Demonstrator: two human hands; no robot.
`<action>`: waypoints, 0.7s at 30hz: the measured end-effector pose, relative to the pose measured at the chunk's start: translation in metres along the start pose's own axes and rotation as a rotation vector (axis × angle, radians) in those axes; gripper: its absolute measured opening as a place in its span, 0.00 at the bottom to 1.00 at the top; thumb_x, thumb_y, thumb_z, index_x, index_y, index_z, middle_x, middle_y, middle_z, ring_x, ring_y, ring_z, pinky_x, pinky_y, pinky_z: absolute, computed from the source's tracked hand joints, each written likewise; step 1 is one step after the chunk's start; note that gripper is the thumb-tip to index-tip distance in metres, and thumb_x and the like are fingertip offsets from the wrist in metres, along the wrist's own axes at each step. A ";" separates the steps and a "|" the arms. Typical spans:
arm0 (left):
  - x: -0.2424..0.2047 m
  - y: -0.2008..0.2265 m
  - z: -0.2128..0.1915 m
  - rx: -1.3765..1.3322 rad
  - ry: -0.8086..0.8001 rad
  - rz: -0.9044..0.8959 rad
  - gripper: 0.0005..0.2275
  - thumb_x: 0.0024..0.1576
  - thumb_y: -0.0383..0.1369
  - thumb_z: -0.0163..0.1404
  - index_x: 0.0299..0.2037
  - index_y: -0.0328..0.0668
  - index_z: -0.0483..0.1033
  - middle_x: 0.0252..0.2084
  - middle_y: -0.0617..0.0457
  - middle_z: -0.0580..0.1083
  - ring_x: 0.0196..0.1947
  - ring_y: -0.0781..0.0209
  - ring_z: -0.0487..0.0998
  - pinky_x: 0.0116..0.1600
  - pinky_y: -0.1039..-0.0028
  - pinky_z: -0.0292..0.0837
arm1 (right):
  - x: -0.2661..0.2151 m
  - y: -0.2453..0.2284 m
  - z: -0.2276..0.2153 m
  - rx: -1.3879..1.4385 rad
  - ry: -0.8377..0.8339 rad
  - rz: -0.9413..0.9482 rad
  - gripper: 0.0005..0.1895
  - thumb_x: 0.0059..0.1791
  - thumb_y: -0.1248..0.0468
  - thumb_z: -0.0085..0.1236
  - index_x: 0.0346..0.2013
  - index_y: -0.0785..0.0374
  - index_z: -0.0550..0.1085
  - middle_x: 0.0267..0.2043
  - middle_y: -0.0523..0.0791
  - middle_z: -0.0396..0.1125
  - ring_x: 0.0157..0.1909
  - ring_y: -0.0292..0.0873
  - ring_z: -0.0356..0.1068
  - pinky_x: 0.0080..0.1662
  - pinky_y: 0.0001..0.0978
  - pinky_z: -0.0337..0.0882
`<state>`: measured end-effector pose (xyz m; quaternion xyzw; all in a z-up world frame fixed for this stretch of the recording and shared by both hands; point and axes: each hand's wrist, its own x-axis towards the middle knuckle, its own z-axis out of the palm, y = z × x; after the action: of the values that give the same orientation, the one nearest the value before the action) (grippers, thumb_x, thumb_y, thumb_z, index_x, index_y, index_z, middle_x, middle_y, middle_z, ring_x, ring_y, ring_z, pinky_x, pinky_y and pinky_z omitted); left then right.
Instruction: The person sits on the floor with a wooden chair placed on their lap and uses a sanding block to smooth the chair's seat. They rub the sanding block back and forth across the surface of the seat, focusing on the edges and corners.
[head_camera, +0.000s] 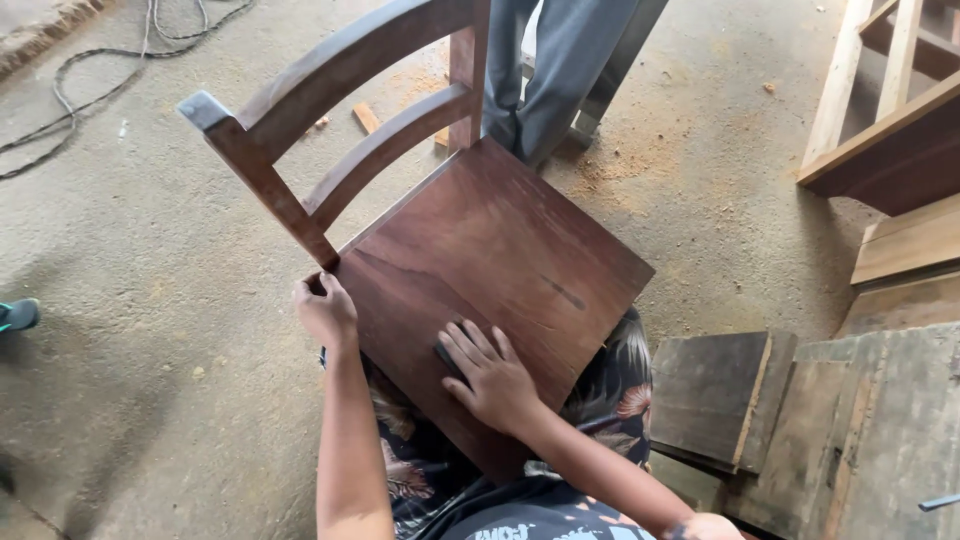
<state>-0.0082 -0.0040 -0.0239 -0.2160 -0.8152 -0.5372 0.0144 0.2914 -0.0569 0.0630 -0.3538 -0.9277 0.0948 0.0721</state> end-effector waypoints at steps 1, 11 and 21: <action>0.000 0.011 -0.005 0.010 -0.054 -0.101 0.06 0.62 0.33 0.51 0.40 0.39 0.77 0.38 0.42 0.77 0.39 0.43 0.79 0.44 0.59 0.73 | -0.019 -0.001 -0.009 -0.014 0.024 -0.016 0.36 0.55 0.42 0.41 0.76 0.51 0.55 0.79 0.41 0.49 0.80 0.44 0.41 0.72 0.54 0.41; -0.003 -0.009 0.000 0.024 -0.046 0.010 0.04 0.59 0.31 0.54 0.39 0.41 0.77 0.34 0.42 0.75 0.38 0.41 0.80 0.43 0.60 0.72 | 0.010 -0.001 0.009 -0.030 -0.025 0.053 0.38 0.56 0.38 0.35 0.77 0.48 0.52 0.80 0.40 0.46 0.81 0.44 0.38 0.74 0.58 0.37; -0.002 -0.012 0.007 -0.023 -0.035 0.007 0.04 0.60 0.31 0.55 0.40 0.40 0.77 0.35 0.43 0.76 0.38 0.43 0.81 0.43 0.63 0.74 | 0.027 0.001 0.022 -0.030 0.039 0.078 0.33 0.58 0.45 0.35 0.77 0.49 0.53 0.79 0.42 0.48 0.81 0.46 0.41 0.74 0.59 0.41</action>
<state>-0.0087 -0.0021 -0.0377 -0.2284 -0.8082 -0.5428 -0.0004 0.2676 -0.0402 0.0433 -0.3924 -0.9130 0.0768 0.0809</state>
